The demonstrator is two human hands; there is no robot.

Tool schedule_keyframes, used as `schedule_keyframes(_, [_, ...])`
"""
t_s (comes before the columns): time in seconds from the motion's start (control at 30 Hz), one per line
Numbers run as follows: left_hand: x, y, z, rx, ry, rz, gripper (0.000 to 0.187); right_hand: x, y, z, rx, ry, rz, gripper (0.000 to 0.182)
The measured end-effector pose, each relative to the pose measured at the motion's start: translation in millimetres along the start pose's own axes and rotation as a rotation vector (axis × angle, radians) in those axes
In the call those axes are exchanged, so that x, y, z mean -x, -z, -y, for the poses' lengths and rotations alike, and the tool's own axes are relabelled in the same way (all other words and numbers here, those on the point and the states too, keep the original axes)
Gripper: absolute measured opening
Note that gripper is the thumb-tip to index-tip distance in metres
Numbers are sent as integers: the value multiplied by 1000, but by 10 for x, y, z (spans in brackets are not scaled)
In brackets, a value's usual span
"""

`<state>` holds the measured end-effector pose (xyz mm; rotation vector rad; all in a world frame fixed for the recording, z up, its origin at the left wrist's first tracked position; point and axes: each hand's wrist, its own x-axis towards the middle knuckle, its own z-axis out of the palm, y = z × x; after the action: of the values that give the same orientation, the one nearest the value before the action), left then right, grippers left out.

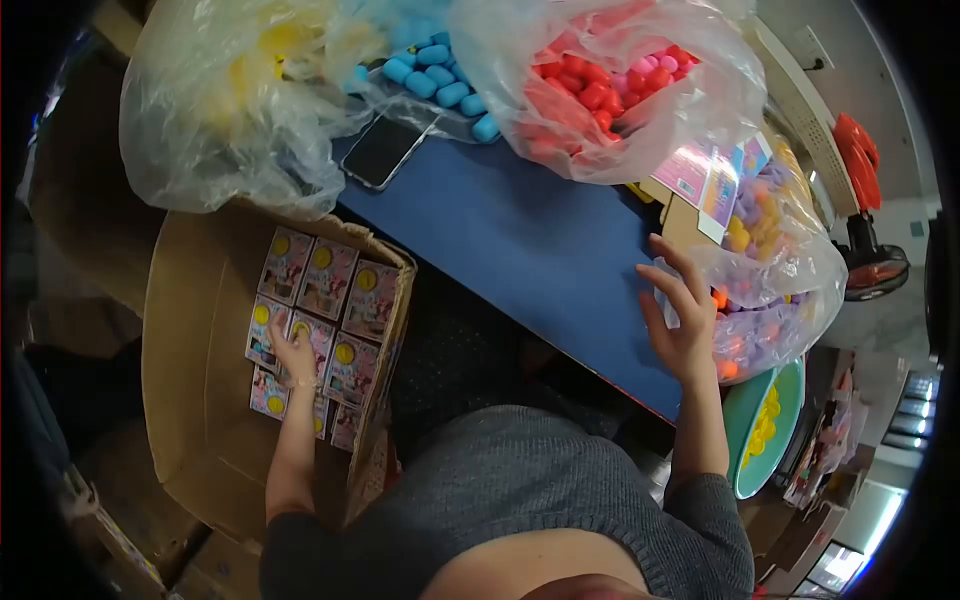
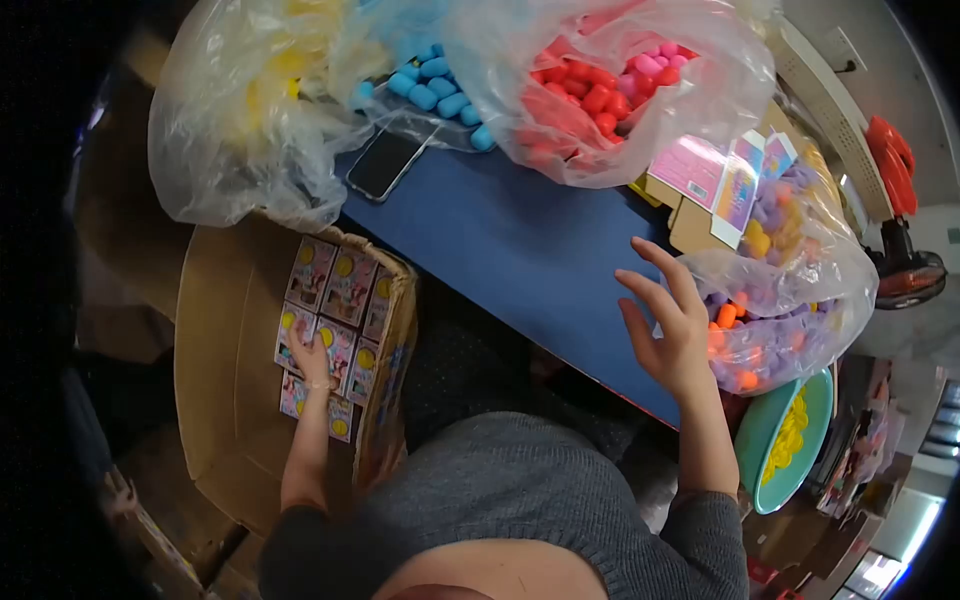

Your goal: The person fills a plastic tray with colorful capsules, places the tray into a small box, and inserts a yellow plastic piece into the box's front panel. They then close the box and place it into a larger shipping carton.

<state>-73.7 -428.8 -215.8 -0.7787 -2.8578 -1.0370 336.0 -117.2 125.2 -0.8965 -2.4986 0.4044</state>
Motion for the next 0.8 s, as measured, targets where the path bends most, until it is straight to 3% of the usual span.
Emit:
schedule_keyframes(0.03, [-257,307,-1031,415,-137,-10,34,-36,59,-53,8,17,-52,31])
schedule_keyframes(0.17, [-659,776,-2956,660,-709,181,20,-19,72,-123,-75,33,-101,28])
schedule_keyframes(0.2, [-669,821,-3514,653,-721,329,16,2,0,-131,-106,63,-113,28])
schedule_keyframes(0.23, [-783,617,-3864,632,-954,381,18,14,-68,-109,-114,77,-128,26])
schedule_keyframes(0.3, [-867,130,-4583,622,-1177,434,22,67,-169,-59,-126,121,-122,27])
schedule_keyframes(0.37, [-1019,-554,-5286,604,-1291,383,30,149,-207,18,-150,123,-105,27])
schedule_keyframes(0.43, [-1232,-1500,-5926,423,-1260,348,32,289,-226,55,-169,86,-92,27])
schedule_keyframes(0.5, [-1365,-1876,-6224,182,-1468,195,33,461,-223,19,-169,29,-103,27])
schedule_keyframes(0.53, [-1343,-1920,-6395,188,-1481,193,33,563,-213,-9,-166,-28,-96,27])
schedule_keyframes(0.6, [-1273,-2003,-6722,-43,-920,635,36,779,-172,-109,-162,-91,-114,26])
schedule_keyframes(0.63, [-1294,-2205,-6759,-36,-932,637,36,889,-141,-166,-179,-157,-129,25])
schedule_keyframes(0.7, [-1445,-2684,-6616,183,-1067,325,34,1013,-59,-273,-200,-228,-157,24])
schedule_keyframes(0.77, [-1360,-1685,-6443,513,-875,568,35,1097,-17,-340,-269,-302,-229,22])
schedule_keyframes(0.8, [-1199,-1293,-6239,623,-913,571,34,1100,-20,-363,-278,-310,-241,22])
